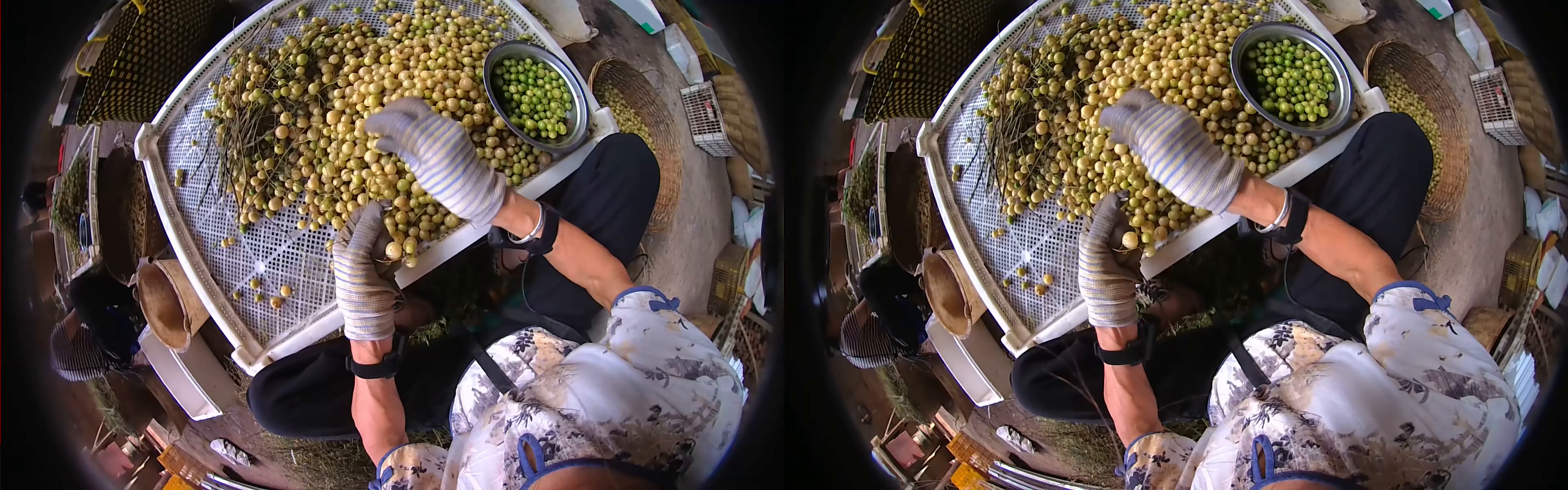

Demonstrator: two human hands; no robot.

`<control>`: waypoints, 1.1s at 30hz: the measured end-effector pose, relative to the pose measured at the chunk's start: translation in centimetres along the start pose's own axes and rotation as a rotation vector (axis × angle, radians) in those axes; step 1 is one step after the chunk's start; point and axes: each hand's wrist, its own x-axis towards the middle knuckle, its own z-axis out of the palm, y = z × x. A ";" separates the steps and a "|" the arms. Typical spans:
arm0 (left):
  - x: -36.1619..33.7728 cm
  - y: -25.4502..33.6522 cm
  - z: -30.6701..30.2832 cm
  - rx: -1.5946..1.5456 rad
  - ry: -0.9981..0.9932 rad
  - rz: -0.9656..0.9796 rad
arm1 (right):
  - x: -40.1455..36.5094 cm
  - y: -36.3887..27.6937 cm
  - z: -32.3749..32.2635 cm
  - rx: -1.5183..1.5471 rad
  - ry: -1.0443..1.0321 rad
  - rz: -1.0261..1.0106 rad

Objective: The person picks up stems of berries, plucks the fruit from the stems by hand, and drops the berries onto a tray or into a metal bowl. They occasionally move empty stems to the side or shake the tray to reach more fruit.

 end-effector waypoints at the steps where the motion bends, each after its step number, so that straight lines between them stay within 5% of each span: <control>1: -0.1 0.0 -0.1 -0.015 0.014 -0.006 | 0.7 -0.6 -0.7 -0.116 -0.016 0.120; 4: 0.0 -0.1 0.4 -0.012 0.162 0.052 | 1.3 -0.3 -2.0 -0.438 0.035 -0.053; 7: 0.3 -0.5 -0.4 -0.004 0.170 0.139 | 0.4 -2.4 -2.4 -0.049 -0.468 0.199; 11: 0.5 -0.8 0.0 0.047 0.148 0.270 | -1.5 -4.3 -0.7 0.313 -0.783 0.489; 19: 0.9 -0.5 -0.7 -0.100 0.156 0.182 | -0.3 -2.1 -2.2 0.774 -0.603 0.771; 21: 1.1 -0.3 -1.3 -0.167 0.158 0.139 | -0.4 -0.6 -1.3 0.446 -0.156 0.479; 24: 0.7 0.4 0.1 -0.217 0.291 0.077 | 0.2 -0.5 -2.7 0.063 -0.109 0.183; 27: 1.3 -0.6 -1.3 -0.227 0.199 0.095 | -0.6 -2.7 -2.3 0.489 -0.608 0.411; 28: 1.3 -0.6 -1.3 -0.229 0.188 0.110 | -0.5 -3.7 -2.1 0.642 -0.733 0.635; 31: 1.5 -1.0 -1.1 -0.227 0.202 0.166 | -2.2 -3.0 -0.5 0.760 -0.759 0.556; 33: 2.0 -1.1 -2.2 -0.196 0.136 0.159 | -2.3 -2.8 -0.7 0.838 -0.791 0.681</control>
